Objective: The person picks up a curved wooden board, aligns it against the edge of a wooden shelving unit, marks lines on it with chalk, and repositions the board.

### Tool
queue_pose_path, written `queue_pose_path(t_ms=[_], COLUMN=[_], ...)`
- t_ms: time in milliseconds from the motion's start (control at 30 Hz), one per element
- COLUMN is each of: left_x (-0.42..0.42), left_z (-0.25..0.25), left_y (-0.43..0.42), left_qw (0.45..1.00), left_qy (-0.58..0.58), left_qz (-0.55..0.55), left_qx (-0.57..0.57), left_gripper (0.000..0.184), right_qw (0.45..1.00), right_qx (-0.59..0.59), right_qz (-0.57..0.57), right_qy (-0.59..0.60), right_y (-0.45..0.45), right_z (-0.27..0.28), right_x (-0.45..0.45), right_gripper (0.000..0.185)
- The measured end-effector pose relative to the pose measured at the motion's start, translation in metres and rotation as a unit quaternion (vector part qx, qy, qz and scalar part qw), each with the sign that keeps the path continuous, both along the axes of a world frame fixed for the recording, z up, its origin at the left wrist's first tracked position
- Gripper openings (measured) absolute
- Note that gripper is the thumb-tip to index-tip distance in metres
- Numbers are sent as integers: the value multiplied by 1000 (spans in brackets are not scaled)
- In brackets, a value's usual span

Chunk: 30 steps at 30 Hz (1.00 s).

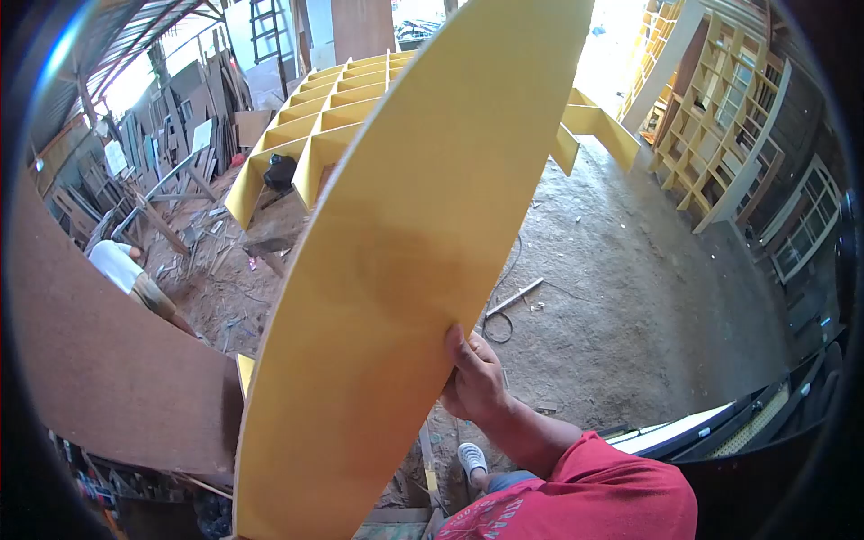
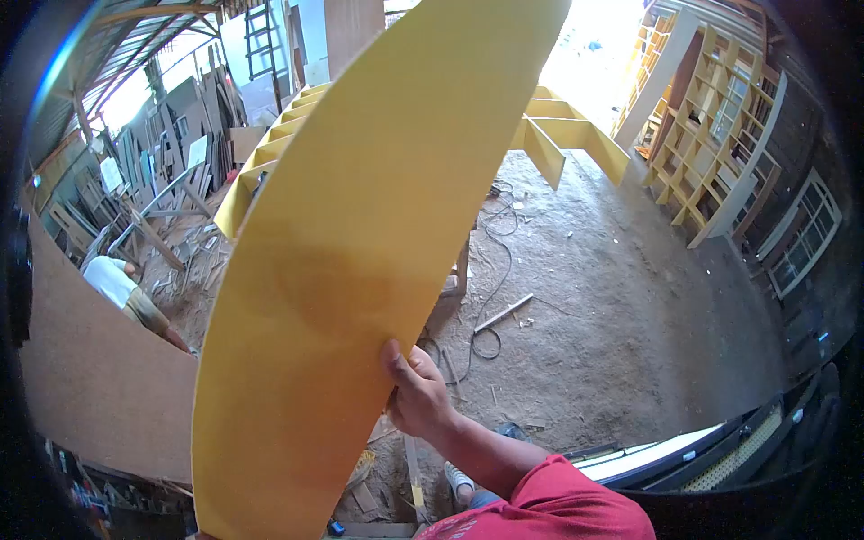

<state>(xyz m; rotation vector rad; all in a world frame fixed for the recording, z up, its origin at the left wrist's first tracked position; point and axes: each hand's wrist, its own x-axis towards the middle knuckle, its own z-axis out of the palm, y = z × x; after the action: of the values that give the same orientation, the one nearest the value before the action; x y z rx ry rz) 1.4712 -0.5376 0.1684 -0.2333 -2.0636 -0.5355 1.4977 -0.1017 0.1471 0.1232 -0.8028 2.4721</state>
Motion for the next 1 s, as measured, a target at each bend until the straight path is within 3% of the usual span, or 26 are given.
queue_pose_path(t_ms=[100,267,367,433,533,633,833,1000], left_x=[-24,-53,-62,-69,-89,-107,-170,-227], left_z=[18,13,14,9,5,-2,-29,-1], left_y=[43,60,98,108,162,187,254,319], left_qw=[999,992,987,954,951,933,929,908], left_qy=[23,-63,-111,-244,-185,-262,-302,-368], left_qz=[-11,-25,-110,-168,-205,-215,-202,-197], left_qx=[-28,-102,-22,50,137,123,64,37], left_gripper=[73,70,62,69,79,75,67,64], right_qw=[999,991,988,985,975,957,938,937], right_qx=[-32,-1,-3,24,55,53,92,99], right_qz=[20,-120,-148,-165,-211,-277,-316,-316], right_qy=[30,-51,-43,-37,-42,-71,-104,-113], right_y=[32,64,79,92,118,135,198,263], right_z=[-25,-29,-10,-8,-25,-20,-28,-17], right_x=[-1,5,5,11,13,5,-32,-97], right_gripper=[53,48,45,43,40,37,44,48])
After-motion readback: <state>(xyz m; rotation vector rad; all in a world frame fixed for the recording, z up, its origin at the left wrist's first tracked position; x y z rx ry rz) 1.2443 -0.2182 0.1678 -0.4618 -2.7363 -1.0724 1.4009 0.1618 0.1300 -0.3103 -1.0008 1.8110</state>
